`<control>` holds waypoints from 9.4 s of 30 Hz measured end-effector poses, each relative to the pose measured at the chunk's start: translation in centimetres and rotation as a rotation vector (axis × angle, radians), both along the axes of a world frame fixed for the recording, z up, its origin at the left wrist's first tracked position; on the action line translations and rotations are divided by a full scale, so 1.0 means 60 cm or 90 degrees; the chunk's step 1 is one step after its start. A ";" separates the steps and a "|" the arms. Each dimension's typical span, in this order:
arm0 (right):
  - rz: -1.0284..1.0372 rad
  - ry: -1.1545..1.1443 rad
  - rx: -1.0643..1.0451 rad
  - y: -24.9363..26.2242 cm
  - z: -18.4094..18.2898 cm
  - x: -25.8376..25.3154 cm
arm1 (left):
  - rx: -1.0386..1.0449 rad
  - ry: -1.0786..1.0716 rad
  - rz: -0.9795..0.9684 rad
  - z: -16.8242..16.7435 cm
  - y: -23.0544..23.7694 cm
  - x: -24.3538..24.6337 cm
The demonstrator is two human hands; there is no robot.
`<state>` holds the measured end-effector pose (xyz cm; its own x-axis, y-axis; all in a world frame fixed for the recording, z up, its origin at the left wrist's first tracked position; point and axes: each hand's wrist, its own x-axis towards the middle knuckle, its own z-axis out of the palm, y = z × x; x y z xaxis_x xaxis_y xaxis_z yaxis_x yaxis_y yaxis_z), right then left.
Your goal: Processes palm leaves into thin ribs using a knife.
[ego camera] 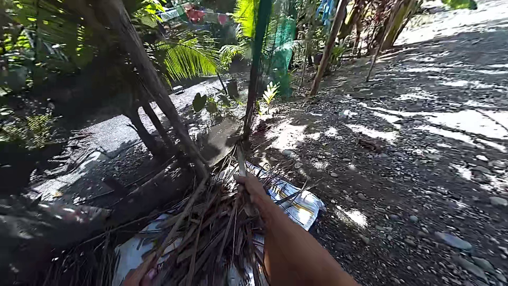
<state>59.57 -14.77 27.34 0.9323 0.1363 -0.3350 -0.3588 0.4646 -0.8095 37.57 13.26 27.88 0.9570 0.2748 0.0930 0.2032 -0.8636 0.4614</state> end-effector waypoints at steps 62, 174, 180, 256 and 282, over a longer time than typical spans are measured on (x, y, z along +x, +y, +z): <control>0.735 -0.140 -0.261 0.131 -0.033 -0.100 | 0.021 0.203 -0.017 -0.006 -0.065 0.017; 0.339 0.025 0.177 0.195 -0.021 -0.122 | 0.089 -0.532 0.156 -0.040 -0.044 0.028; 0.402 0.137 -0.018 0.198 -0.017 -0.124 | 0.106 -0.632 0.068 -0.048 -0.068 0.047; 0.821 -0.231 0.078 0.169 -0.040 -0.125 | -0.750 -0.106 0.009 -0.015 -0.063 0.019; 0.772 -0.172 0.078 0.159 -0.034 -0.126 | -0.666 -0.136 0.105 -0.008 -0.075 0.024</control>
<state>52.03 -5.21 25.28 0.2207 0.9723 -0.0773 -0.4381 0.0280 -0.8985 38.98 8.78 27.40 0.8926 0.4393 -0.1019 0.1088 0.0095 0.9940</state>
